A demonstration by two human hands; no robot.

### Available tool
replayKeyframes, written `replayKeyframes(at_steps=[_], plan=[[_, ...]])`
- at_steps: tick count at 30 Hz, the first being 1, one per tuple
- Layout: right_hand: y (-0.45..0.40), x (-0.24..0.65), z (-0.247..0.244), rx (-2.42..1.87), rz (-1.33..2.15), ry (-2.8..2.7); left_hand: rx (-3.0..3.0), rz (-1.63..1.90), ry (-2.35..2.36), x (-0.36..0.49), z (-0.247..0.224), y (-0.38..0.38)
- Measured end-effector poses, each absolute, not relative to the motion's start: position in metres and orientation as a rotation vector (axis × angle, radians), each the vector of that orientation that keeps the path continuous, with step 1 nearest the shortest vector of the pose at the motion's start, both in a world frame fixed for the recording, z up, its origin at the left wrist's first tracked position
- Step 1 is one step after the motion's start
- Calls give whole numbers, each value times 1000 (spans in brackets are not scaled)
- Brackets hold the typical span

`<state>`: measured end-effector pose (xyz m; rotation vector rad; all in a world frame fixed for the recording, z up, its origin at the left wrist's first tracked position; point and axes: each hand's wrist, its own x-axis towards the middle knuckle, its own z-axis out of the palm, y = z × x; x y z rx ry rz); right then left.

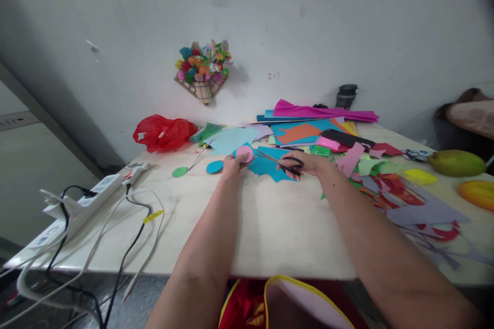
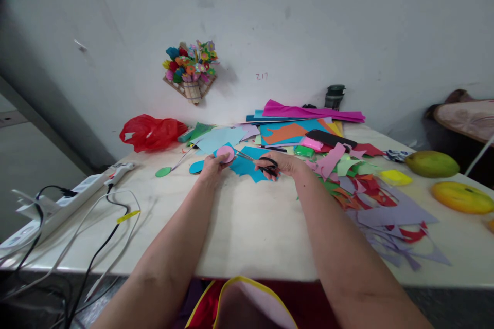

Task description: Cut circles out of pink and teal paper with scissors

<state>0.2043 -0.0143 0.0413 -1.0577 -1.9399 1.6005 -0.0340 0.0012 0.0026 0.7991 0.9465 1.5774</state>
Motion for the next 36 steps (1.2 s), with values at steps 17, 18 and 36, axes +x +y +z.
replayKeyframes(at_steps=[17,18,36], plan=[[-16,201,44,-1078,1599,-1936,733,1529,878,-32,3,1],[-17,201,44,-1071,1595,-1940,717,1523,877,-32,3,1],[-14,173,30,-1008,1474,-1831,727,1492,811,-17,2,-3]])
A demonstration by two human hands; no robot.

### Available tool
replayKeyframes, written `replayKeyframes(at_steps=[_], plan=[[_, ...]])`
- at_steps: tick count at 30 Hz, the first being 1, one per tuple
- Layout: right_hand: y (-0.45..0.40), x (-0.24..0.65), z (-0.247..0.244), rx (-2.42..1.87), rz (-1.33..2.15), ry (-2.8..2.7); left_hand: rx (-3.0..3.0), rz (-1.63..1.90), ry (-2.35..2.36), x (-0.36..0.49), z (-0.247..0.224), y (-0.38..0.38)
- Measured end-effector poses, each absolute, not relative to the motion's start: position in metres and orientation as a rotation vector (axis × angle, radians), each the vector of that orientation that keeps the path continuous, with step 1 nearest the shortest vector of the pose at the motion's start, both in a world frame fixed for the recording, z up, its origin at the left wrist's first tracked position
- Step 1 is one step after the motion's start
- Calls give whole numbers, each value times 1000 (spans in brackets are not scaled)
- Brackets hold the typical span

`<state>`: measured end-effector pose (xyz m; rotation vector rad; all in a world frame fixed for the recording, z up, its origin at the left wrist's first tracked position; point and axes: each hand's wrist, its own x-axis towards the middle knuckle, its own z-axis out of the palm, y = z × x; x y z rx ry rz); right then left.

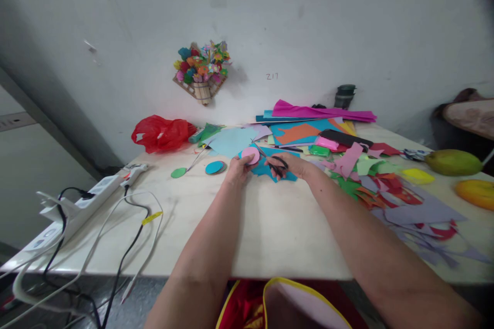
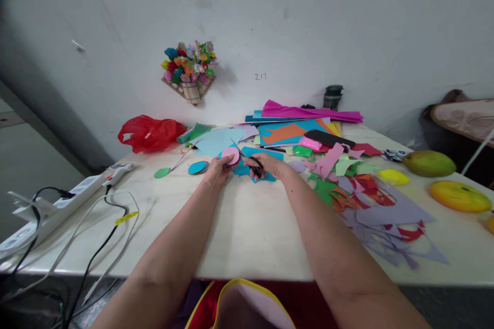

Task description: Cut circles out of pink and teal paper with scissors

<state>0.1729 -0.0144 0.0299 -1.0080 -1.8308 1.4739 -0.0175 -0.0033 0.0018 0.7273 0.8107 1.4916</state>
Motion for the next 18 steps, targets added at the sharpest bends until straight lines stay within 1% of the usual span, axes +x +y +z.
replayKeyframes(at_steps=[18], plan=[[-16,160,27,-1095,1423,-1739,667,1501,819,-12,0,-3]])
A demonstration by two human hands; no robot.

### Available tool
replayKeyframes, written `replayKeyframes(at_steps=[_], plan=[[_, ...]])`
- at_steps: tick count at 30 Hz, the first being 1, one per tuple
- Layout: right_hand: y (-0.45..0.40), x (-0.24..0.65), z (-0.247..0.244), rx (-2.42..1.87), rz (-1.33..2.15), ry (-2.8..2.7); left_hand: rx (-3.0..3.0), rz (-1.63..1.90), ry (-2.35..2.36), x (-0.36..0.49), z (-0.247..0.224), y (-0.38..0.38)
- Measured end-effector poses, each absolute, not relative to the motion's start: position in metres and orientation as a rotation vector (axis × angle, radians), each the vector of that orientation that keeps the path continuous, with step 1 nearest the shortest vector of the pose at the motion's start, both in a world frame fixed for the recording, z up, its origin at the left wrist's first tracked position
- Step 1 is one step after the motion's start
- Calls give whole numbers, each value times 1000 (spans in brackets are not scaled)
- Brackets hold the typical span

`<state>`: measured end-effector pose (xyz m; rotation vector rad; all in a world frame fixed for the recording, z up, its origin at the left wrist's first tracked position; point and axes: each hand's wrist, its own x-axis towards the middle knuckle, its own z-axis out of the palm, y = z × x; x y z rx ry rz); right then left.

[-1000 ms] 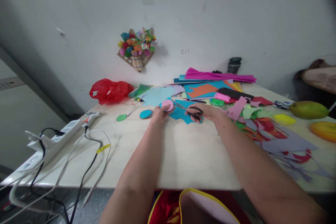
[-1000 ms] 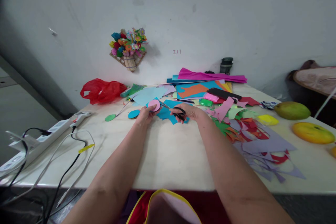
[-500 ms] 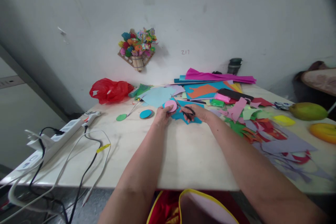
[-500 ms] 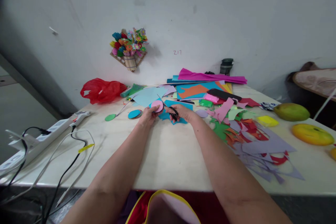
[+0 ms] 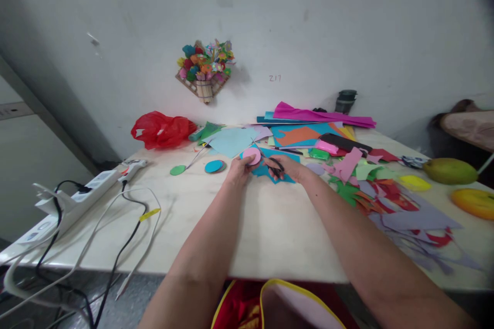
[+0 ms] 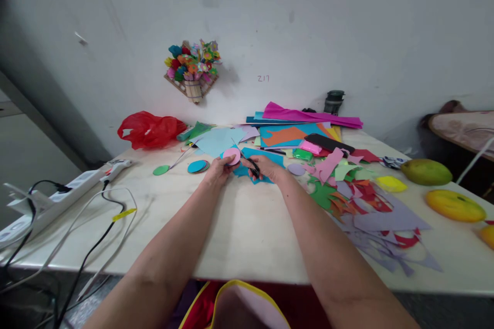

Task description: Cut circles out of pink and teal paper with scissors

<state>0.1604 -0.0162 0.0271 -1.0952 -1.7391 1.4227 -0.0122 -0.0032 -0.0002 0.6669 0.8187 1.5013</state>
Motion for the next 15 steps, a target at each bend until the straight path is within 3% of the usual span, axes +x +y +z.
replayKeyframes(at_steps=[15], plan=[[-5,158,13,-1049,1392,-1733,653,1505,806,-12,0,-3]])
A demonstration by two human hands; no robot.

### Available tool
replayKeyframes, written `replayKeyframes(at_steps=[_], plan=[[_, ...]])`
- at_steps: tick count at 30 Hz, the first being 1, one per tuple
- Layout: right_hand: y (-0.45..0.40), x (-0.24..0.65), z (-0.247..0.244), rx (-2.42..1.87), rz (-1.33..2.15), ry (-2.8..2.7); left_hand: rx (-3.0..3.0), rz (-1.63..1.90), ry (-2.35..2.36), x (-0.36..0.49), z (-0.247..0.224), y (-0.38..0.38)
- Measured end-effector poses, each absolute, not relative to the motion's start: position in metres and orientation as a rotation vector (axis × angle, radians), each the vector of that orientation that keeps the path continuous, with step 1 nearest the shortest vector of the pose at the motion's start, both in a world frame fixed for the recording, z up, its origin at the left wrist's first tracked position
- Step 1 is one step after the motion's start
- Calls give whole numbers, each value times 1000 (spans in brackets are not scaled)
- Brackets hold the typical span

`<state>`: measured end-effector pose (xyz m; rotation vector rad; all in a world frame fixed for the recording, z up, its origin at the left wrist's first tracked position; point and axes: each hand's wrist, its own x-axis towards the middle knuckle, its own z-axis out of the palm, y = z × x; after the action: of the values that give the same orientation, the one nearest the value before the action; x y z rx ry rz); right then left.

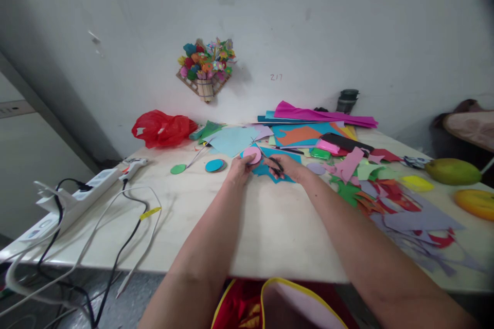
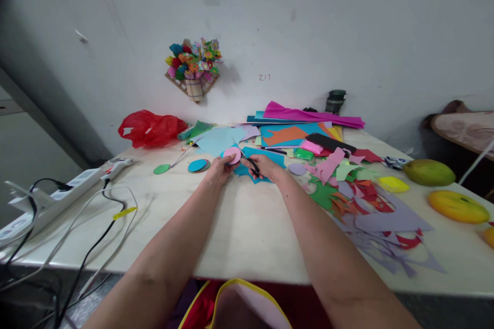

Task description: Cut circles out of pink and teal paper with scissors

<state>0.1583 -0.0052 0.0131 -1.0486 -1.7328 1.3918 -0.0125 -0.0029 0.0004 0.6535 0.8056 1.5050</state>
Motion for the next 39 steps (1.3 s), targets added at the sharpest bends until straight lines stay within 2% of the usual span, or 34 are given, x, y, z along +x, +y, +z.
replayKeyframes(at_steps=[39], plan=[[-12,161,20,-1044,1389,-1779,734,1449,818,-24,1,-4]])
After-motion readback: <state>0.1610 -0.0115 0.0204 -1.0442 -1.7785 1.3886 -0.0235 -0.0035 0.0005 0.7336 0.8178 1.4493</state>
